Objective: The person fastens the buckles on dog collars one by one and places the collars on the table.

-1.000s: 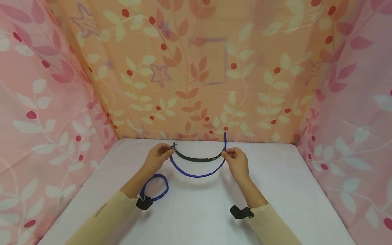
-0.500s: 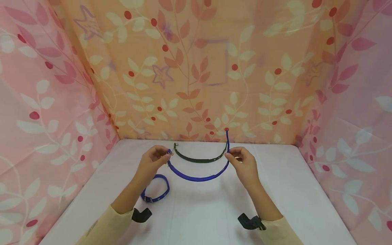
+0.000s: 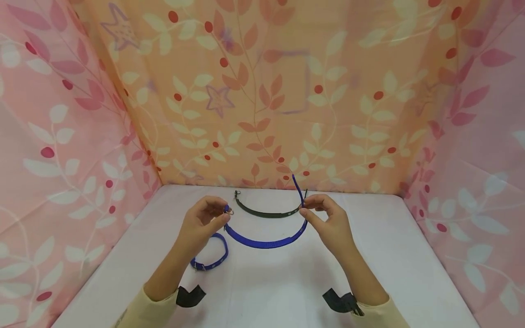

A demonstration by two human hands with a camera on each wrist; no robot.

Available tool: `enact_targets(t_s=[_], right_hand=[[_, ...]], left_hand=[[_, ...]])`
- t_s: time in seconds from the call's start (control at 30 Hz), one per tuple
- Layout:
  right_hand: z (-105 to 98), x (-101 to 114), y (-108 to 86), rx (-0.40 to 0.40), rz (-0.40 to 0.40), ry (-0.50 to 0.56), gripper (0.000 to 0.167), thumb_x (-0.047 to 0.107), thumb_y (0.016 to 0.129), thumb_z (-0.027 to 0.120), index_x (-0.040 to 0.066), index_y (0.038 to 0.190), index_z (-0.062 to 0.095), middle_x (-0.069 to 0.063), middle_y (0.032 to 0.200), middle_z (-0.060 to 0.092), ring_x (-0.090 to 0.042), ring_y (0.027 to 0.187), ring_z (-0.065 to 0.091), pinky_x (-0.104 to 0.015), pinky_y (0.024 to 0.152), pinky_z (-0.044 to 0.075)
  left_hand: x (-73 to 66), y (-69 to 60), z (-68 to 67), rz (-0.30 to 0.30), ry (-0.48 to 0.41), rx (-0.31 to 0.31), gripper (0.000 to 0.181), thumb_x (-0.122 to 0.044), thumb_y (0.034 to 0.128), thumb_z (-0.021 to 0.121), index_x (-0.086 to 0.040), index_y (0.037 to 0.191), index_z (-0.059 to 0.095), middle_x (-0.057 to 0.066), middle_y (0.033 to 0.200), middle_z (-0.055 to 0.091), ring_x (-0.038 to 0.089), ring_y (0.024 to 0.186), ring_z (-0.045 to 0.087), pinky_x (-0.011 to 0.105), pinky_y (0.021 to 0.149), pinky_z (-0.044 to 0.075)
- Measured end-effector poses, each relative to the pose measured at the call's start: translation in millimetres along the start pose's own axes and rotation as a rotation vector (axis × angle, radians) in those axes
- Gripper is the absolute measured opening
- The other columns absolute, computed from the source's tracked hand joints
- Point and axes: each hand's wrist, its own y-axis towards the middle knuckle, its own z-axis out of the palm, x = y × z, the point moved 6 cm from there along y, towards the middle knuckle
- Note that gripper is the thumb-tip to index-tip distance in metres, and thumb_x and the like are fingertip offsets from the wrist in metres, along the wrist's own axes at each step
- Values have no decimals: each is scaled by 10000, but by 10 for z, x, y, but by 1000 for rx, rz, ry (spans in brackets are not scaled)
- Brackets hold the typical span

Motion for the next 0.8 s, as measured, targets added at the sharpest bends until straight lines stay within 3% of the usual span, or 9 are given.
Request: enact_targets(t_s=[0.1,0.2,0.3,0.37,0.53,0.8], right_hand=[[1,44,-27,25,-11,-8,204,173,935,770,159,1126,700,25,1045,740,-103,1026,614,-230,950,456],[9,96,-57,55,-25,2,210,139,929,772,168,1127,707,23,1046,742,-86,1049,609,-407,1036,431],[24,147,-75,82,-50,-10,217,123,922,776,192,1119,717,37,1050,735,-63,1070,605,-537,1042,409],[32,187,-84,97,-78,-32,224,111,914,782,210,1108,726,60,1053,724,-52,1077,610,-488,1048,435],[56,337,-79,121,-198,-53,288,48,860,821,231,1073,758,92,1057,699,-73,1082,620,-201,969,471],[82,476,-92,203,-363,-11,412,-42,767,864,242,1051,770,78,1008,698,-103,1034,602,-187,860,496]], left_hand=[[-53,-30,21,0,3,-10,251,-126,939,758,-126,1165,648,44,1095,660,240,990,618,292,906,550],[-80,-58,45,-5,7,-16,244,-139,933,769,-142,1152,662,33,1092,667,240,997,625,272,920,551],[-92,-89,63,-20,19,-27,234,-153,925,780,-158,1135,677,20,1081,680,240,987,629,258,901,557],[-98,-114,73,-34,30,-35,233,-159,917,790,-169,1126,687,8,1073,688,237,980,630,256,879,561],[-119,-145,102,-46,50,-42,230,-169,900,809,-183,1105,707,-10,1045,704,232,953,636,257,852,565],[-150,-147,134,-54,27,-52,240,-161,886,818,-154,1104,718,15,1030,709,220,937,650,253,855,575]])
